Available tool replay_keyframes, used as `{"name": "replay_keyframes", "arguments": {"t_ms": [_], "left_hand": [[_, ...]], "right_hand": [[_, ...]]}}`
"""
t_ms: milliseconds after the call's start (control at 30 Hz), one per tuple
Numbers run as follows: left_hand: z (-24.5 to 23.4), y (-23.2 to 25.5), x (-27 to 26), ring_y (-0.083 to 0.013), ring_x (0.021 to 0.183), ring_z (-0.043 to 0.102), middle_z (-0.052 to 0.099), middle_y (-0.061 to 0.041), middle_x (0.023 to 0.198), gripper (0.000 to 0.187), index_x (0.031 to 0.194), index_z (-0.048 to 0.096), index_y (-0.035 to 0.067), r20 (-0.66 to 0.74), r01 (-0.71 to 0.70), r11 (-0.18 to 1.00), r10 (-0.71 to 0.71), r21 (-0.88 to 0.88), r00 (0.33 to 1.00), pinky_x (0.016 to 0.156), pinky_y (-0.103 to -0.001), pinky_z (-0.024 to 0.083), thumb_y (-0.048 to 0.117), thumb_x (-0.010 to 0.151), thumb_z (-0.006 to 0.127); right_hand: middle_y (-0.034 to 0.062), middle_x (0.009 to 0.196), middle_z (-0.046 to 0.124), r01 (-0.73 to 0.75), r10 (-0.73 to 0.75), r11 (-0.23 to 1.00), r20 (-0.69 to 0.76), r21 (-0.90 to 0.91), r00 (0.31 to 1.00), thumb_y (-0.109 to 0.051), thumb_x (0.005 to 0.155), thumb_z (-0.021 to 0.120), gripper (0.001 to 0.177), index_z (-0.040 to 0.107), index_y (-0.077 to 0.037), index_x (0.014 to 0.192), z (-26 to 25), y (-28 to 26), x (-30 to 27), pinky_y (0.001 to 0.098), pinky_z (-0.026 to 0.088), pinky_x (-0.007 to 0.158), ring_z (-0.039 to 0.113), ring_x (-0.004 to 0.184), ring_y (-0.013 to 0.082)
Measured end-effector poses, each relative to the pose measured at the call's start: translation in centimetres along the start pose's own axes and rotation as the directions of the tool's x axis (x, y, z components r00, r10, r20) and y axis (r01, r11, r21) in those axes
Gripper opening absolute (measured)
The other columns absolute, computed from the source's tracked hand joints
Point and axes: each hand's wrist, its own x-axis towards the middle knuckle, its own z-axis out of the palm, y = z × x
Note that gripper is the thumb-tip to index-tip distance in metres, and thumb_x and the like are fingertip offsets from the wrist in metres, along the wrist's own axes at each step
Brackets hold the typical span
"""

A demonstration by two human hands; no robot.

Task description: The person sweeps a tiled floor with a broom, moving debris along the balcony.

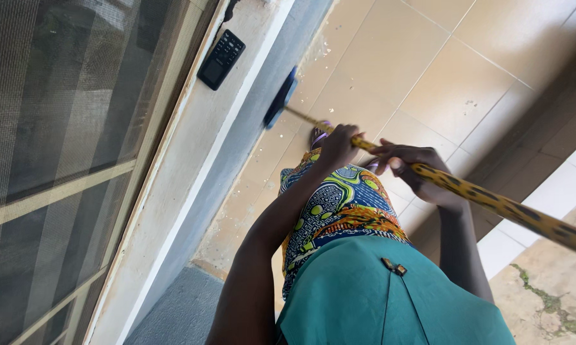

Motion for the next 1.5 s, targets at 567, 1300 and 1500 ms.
{"name": "replay_keyframes", "arguments": {"t_ms": [567, 1300, 1500], "left_hand": [[4.8, 6.2, 8.0, -0.0267, 0.094, 0.068, 0.068, -0.005, 0.087, 0.015, 0.085, 0.064, 0.012, 0.194, -0.124, 0.991, 0.132, -0.055, 0.972, 0.074, -0.044, 0.056, 0.026, 0.086, 0.070], [-6.6, 1.4, 2.7, -0.0389, 0.153, 0.040, 0.052, -0.020, 0.153, 0.036, 0.119, 0.064, 0.006, -0.035, -0.177, 0.957, 0.190, 0.229, 0.981, 0.119, -0.047, 0.045, 0.000, 0.084, 0.067], [-22.0, 0.3, 4.3, -0.0360, 0.138, 0.048, 0.056, -0.012, 0.131, 0.025, 0.124, 0.063, 0.009, -0.684, 0.115, 0.871, 0.286, 0.477, 0.671, 0.119, -0.053, 0.042, 0.019, 0.102, 0.067]], "right_hand": [[0.0081, 0.095, 0.073, -0.113, 0.096, 0.993, -0.381, -0.023, 0.920, -0.029, 0.116, 0.058, 0.036, 0.067, -0.002, 0.094, -3.3, 0.9, -6.3, 0.0477, 0.040, 0.129, 0.066, 0.114, 0.0216], [0.0078, 0.092, 0.077, -0.084, 0.071, 0.988, -0.098, -0.132, 0.993, -0.024, 0.099, 0.067, 0.028, 0.072, 0.000, 0.111, 1.3, 5.0, -0.8, 0.0404, 0.047, 0.118, 0.073, 0.099, 0.0169], [0.0048, 0.090, 0.076, -0.248, 0.227, 0.961, -0.162, -0.124, 0.960, -0.024, 0.105, 0.063, 0.029, 0.074, -0.001, 0.119, -1.6, 5.2, 0.3, 0.0335, 0.056, 0.091, 0.067, 0.090, 0.0127]]}}
